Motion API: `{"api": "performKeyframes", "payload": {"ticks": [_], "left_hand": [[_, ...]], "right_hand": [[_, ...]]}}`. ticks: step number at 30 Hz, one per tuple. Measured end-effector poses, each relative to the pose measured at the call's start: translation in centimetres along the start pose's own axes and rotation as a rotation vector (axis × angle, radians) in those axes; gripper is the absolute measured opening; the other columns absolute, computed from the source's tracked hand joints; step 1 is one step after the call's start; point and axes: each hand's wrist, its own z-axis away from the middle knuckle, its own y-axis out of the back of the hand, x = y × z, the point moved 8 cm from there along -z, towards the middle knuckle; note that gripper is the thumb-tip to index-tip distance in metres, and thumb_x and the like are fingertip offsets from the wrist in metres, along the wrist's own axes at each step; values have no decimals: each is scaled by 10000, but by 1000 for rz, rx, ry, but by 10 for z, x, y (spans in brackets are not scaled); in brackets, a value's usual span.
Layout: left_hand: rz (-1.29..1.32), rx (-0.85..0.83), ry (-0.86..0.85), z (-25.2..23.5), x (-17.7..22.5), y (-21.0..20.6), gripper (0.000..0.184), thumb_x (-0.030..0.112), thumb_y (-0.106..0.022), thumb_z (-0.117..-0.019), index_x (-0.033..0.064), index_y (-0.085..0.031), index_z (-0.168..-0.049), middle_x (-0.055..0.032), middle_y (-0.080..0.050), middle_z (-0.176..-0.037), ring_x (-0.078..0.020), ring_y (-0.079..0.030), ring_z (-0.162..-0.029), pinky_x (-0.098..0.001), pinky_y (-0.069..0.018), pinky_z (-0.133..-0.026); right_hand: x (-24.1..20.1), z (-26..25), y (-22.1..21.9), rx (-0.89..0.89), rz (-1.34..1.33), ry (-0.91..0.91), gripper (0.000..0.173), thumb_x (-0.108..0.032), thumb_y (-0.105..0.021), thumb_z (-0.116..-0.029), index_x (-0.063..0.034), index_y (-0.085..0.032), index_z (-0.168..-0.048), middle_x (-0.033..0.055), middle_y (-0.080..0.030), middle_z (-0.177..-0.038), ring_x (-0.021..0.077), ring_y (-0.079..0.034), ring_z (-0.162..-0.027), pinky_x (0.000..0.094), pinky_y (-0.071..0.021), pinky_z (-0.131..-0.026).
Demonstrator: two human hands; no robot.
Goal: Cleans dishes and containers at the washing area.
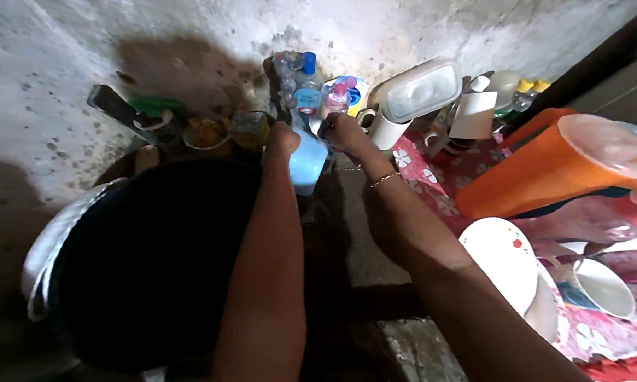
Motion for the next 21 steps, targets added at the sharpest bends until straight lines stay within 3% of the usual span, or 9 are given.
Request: {"api": "performKeyframes", "payload": {"ticks": [4, 7, 11, 12, 13, 15, 18, 20, 21], "left_hand": [[17, 9, -9, 2, 4, 0, 368, 144, -506, -1058, -106, -579, -1319, -321, -550, -1386, -442, -509, -1335, -613, -389, -1094], [170, 32, 32, -1, -1, -1, 385, 195, -537, -1045, -92, -589, -1297, -305, -577, -1343, -426, -546, -1280, -614, -429, -1050], [478, 0, 83, 1, -4, -4, 443, 321, -586, -1034, -30, -590, -1304, -222, -629, -1254, -322, -621, -1131, -536, -508, -963], [537, -29, 90, 2, -3, -6, 431, 338, -592, -1026, -6, -599, -1286, -190, -645, -1209, -285, -637, -1072, -502, -529, -925], [567, -49, 89, 4, -2, -6, 415, 348, -599, -1018, 15, -609, -1266, -164, -655, -1167, -255, -645, -1020, -474, -539, -889], [526, -51, 62, 5, 1, -3, 398, 353, -621, -1001, 29, -632, -1232, -147, -665, -1132, -233, -652, -987, -455, -542, -874], [327, 9, -35, 6, 8, 7, 424, 343, -622, -1030, -26, -659, -1235, -221, -650, -1252, -314, -622, -1165, -518, -464, -1028], [228, 45, -27, 5, 6, 9, 521, 375, -612, -1034, -86, -619, -1274, -299, -588, -1338, -408, -545, -1289, -588, -392, -1096], [213, 42, -7, 4, 3, 8, 585, 408, -588, -1041, -112, -577, -1309, -325, -552, -1368, -432, -510, -1322, -602, -372, -1107]], "right_hand": [[16, 24, 35, 77, -166, -9, 337, -153, -591, -1038, 67, -571, -1292, 260, -642, -1168, 364, -632, -1058, 534, -482, -951], [52, 32, 32, 150, -430, -74, 415, -265, -699, -989, 20, -588, -1270, 177, -643, -1084, 220, -592, -867, 415, -502, -782], [100, 52, -1, 134, -643, -336, 529, -497, -578, -1029, -35, -618, -1282, 106, -643, -967, 142, -519, -694, 347, -466, -641], [107, 55, -13, 81, -717, -372, 481, -488, -558, -1041, -59, -636, -1246, 74, -629, -888, 122, -510, -656, 321, -470, -617], [111, 56, -28, 24, -818, -367, 372, -465, -515, -1063, -114, -636, -1091, -19, -526, -679, 44, -425, -493, 221, -406, -465], [107, 56, -54, -188, -1133, -292, 352, -379, -420, -1102, -174, -544, -844, -86, -418, -495, -6, -348, -365, 154, -333, -368], [105, 53, -54, -178, -1186, -230, 214, -263, -460, -1097, -156, -555, -938, -87, -455, -544, -13, -366, -383, 145, -351, -380], [97, 50, -38, -43, -885, -138, 85, -159, -578, -1045, -85, -567, -1085, -51, -527, -714, -5, -418, -497, 158, -387, -460], [86, 49, -29, 21, -693, -73, 166, -131, -664, -990, -34, -590, -1103, 7, -581, -826, 40, -496, -625, 213, -444, -576]]}}
